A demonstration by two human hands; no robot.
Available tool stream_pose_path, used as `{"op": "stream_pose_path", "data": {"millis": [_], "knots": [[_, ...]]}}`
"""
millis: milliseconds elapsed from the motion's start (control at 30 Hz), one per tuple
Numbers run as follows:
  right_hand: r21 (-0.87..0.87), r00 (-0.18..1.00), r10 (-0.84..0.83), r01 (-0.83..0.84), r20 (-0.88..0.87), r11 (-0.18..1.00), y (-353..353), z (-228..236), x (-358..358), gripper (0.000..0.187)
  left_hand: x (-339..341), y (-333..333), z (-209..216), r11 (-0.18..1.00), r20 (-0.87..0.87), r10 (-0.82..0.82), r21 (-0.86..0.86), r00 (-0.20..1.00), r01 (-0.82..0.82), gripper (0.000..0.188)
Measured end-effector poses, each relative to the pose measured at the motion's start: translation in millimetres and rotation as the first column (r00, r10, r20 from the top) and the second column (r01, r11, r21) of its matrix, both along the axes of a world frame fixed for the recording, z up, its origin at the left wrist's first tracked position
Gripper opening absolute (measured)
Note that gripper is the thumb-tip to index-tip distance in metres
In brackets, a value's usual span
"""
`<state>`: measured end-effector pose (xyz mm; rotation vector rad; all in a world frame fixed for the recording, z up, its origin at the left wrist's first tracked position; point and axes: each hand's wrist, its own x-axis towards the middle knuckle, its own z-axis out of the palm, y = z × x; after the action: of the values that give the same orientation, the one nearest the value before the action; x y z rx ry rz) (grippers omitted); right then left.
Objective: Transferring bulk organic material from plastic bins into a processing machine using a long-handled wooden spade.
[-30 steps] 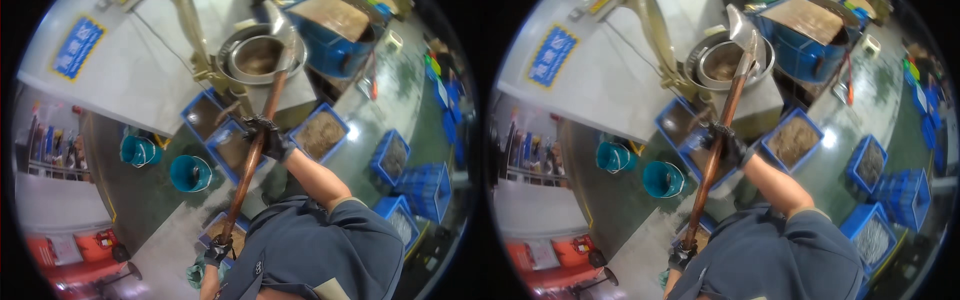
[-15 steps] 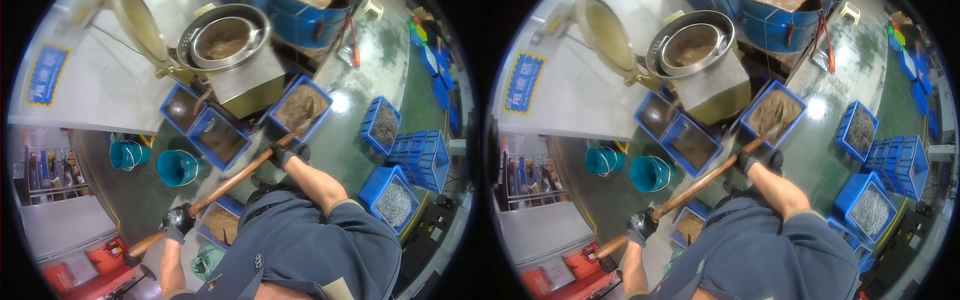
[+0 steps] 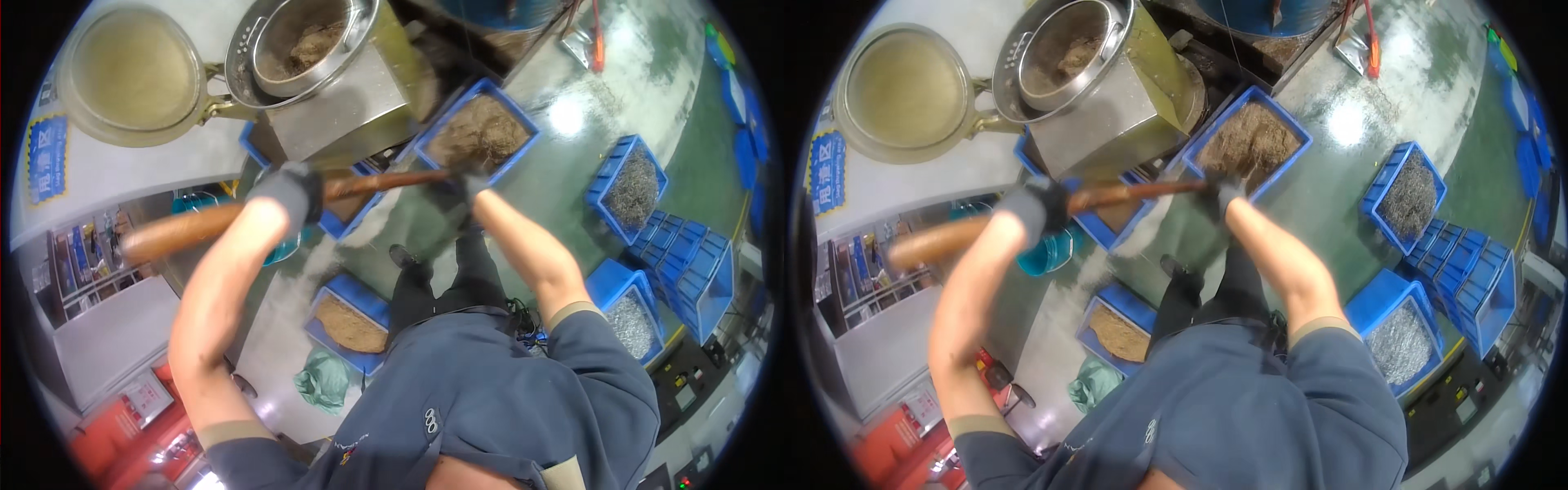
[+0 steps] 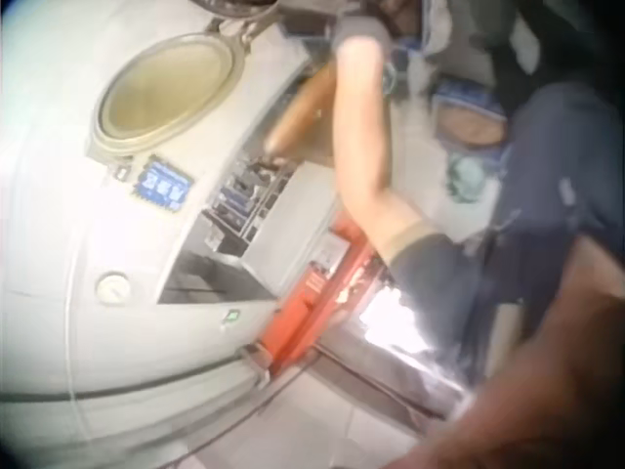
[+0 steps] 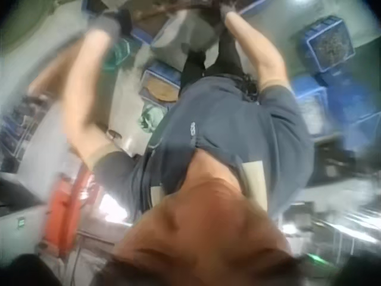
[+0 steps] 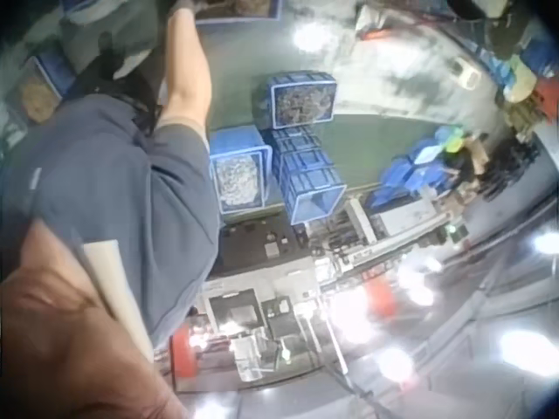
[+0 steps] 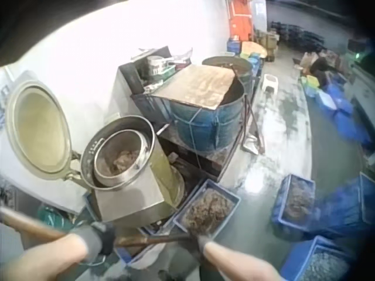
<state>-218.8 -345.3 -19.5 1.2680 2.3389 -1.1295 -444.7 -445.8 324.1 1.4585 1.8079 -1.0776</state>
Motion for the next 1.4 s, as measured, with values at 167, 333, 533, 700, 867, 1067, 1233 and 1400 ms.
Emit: {"op": "stream_pose_path", "data": {"millis": [167,333,533,700,867,1067,1233,1400], "knots": [[0.002,0.532,-0.101,0.189,-0.84,0.982,108,215,-30,0.045,56,102,24,0.997,-0.081,-0.051,-0.07,0.995,0.046,0.029],[0.996,0.471,0.878,-0.023,0.082,-0.081,73,477,-50,0.043,75,108,-10,0.82,-0.183,-0.513,0.184,0.839,0.542,0.032],[0.474,0.332,0.492,-0.139,-0.805,0.87,7,512,-88,0.017,115,111,-2,0.762,-0.015,-0.585,0.331,0.811,0.556,0.047],[0.866,0.06,0.978,0.477,-0.202,0.15,48,489,-117,0.028,135,109,26,0.783,0.061,-0.594,0.272,0.802,0.559,0.047],[0.685,0.263,0.786,-0.388,-0.559,0.617,63,507,-45,0.02,177,156,-120,0.717,0.123,-0.57,0.557,0.813,0.419,0.031],[0.528,0.496,0.726,-0.821,0.475,0.216,51,556,76,0.034,293,82,-131,0.667,0.753,-0.084,0.529,0.653,-0.525,0.034],[0.33,0.585,0.654,-0.811,0.479,0.484,14,532,189,0.022,327,18,-169,0.509,0.369,0.462,-0.855,-0.806,-0.1,0.022],[0.435,0.789,0.61,-0.576,0.076,0.692,5,530,289,0.02,406,14,-225,0.103,-0.107,0.043,-0.988,-0.993,0.111,0.027]]}}
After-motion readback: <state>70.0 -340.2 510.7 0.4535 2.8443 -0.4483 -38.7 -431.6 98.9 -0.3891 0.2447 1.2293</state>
